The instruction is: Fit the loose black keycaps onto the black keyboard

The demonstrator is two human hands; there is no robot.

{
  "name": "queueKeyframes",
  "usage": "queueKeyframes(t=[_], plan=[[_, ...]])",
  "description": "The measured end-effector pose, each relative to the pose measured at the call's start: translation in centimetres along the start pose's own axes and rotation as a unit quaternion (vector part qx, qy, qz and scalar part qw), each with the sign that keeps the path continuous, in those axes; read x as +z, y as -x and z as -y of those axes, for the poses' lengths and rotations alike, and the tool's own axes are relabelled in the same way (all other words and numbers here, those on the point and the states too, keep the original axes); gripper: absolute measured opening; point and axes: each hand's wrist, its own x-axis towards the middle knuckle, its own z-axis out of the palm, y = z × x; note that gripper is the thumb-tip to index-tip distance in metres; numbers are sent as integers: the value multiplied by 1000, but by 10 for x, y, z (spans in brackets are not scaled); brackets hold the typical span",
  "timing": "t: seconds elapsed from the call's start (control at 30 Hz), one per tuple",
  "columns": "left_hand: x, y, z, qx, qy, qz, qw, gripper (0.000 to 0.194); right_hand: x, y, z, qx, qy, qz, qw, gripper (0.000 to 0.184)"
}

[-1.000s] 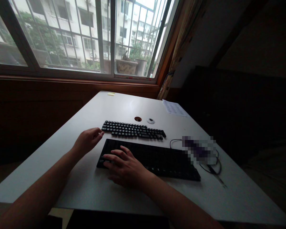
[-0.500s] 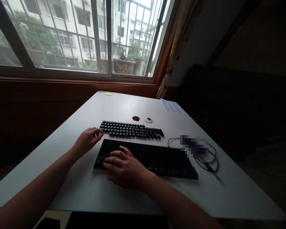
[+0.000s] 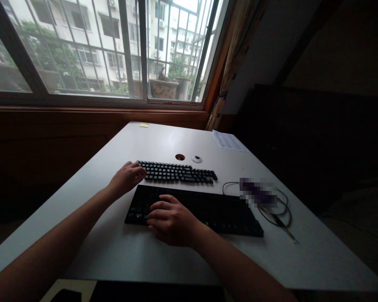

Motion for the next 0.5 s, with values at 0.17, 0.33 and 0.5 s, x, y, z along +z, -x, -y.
queueKeyframes(t=[0.17, 0.33, 0.5], plan=[[16, 9, 2, -25, 12, -41, 999, 15, -3, -1, 0, -2, -10, -11, 1000, 13], [19, 17, 4, -24, 15, -64, 998, 17, -3, -2, 1, 0, -22, -4, 1000, 12], [20, 17, 7, -21, 8, -69, 997, 19, -3, -2, 1, 13, -23, 7, 1000, 11]])
